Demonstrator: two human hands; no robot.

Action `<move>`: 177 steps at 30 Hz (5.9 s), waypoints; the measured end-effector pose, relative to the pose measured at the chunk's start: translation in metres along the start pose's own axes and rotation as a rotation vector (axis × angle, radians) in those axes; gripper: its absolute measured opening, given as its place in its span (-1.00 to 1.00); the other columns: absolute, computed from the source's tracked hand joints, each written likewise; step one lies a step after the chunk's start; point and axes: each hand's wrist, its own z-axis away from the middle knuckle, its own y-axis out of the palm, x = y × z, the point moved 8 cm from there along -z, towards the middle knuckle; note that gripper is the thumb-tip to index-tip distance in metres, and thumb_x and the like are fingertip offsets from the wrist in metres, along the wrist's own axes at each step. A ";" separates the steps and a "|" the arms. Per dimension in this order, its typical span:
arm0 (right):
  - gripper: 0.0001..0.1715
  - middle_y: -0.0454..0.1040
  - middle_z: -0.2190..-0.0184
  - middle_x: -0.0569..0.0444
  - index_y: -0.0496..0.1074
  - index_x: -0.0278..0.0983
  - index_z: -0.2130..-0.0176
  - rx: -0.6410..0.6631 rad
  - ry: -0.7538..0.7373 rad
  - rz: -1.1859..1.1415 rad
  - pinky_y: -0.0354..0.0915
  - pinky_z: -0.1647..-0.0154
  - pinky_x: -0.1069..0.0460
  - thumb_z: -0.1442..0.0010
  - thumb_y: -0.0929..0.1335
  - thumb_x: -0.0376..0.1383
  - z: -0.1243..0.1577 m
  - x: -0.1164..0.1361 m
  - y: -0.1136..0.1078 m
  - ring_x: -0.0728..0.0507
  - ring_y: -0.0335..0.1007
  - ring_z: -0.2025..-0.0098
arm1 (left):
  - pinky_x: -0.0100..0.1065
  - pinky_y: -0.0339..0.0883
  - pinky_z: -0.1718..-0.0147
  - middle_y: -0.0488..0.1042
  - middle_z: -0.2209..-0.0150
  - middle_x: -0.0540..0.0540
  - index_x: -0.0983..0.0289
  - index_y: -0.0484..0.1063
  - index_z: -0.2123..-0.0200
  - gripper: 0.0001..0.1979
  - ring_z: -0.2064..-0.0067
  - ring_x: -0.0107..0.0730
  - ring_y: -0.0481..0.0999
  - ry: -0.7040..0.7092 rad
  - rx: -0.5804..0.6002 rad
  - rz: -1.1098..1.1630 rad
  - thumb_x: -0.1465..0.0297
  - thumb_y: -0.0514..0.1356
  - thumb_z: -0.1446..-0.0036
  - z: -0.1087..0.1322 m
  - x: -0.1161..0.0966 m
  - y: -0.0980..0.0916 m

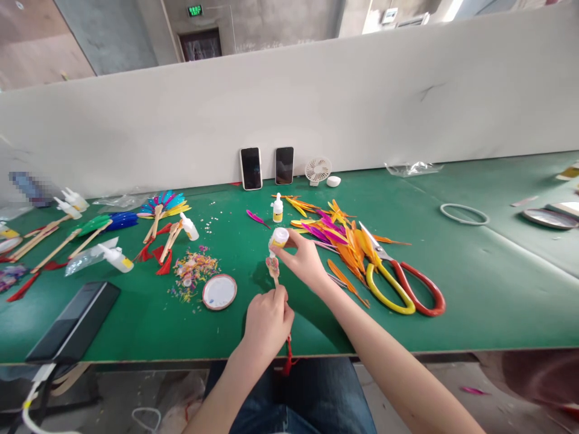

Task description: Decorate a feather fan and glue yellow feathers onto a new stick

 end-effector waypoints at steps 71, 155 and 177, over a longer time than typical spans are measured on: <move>-0.86 0.25 0.61 0.16 0.18 -0.26 0.53 0.035 -0.024 -0.010 0.15 0.47 0.09 -0.01 0.20 -0.26 0.004 -0.001 0.006 -0.03 0.19 0.49 | -0.45 0.31 0.33 0.45 0.44 -0.01 0.29 0.33 0.26 -0.76 0.29 -0.38 0.45 0.075 -0.117 1.077 0.28 0.07 -0.03 -0.069 0.035 -0.039; -0.83 0.50 0.39 0.01 0.30 -0.26 0.39 0.011 0.054 0.075 0.29 0.25 -0.03 0.04 0.31 -0.23 0.004 -0.007 -0.003 -0.18 0.43 0.28 | -0.16 0.38 0.17 0.40 0.19 0.22 0.36 0.36 0.22 -0.80 0.12 -0.21 0.42 0.256 -0.247 0.155 0.45 0.07 -0.07 0.028 -0.005 -0.012; -0.85 0.50 0.42 0.05 0.31 -0.26 0.41 0.165 0.032 0.033 0.29 0.29 0.00 0.04 0.32 -0.23 0.010 -0.002 0.004 -0.14 0.43 0.32 | -0.14 0.38 0.19 0.40 0.20 0.20 0.31 0.35 0.22 -0.81 0.13 -0.21 0.42 0.246 -0.268 0.201 0.43 0.06 -0.07 0.029 -0.003 -0.012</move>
